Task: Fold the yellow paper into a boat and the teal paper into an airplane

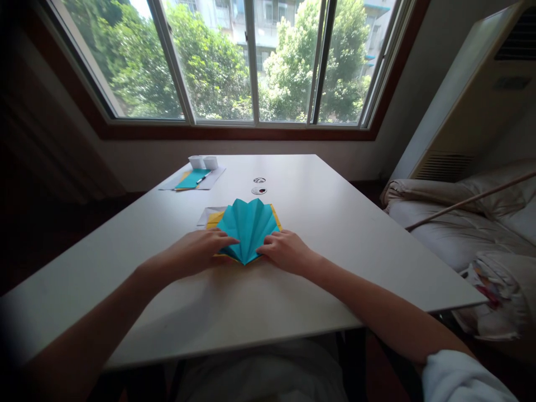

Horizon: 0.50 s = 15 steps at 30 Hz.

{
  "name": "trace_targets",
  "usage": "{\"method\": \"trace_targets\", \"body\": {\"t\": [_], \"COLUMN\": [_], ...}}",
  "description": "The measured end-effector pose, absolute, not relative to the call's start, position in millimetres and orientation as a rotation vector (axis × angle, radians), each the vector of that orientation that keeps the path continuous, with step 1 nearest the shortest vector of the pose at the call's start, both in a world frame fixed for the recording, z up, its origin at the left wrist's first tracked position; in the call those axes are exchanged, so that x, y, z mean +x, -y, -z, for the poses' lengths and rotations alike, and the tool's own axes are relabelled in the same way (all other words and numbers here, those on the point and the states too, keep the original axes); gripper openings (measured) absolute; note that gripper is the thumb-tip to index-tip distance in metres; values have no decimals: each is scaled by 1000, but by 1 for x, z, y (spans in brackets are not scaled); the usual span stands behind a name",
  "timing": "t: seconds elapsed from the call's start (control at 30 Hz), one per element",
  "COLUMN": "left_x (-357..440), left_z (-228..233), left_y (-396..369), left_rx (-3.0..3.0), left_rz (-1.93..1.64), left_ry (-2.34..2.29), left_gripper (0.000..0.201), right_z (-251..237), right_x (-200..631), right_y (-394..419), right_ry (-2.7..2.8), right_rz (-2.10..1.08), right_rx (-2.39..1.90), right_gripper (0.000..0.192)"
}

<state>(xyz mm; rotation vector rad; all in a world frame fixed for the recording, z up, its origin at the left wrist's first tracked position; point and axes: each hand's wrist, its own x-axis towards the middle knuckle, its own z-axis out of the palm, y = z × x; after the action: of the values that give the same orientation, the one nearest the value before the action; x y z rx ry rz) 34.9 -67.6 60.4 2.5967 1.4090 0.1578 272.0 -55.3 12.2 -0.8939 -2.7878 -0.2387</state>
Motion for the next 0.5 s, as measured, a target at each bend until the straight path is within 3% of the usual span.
{"method": "trace_targets", "body": {"t": [0.2, 0.37, 0.5], "left_x": [6, -26, -74], "left_z": [-53, -37, -27], "left_y": [46, 37, 32], "left_rx": [2356, 2311, 2245], "left_rz": [-4, -65, 23], "left_ry": [-1533, -1561, -1798], "left_gripper": [73, 78, 84], "right_z": [-16, -21, -24], "right_x": [268, 266, 257], "right_y": [55, 54, 54], "right_ry": [2813, 2834, 2866], "right_rz": [87, -45, 107], "right_rx": [-811, -726, -710], "right_gripper": [28, 29, 30]}}
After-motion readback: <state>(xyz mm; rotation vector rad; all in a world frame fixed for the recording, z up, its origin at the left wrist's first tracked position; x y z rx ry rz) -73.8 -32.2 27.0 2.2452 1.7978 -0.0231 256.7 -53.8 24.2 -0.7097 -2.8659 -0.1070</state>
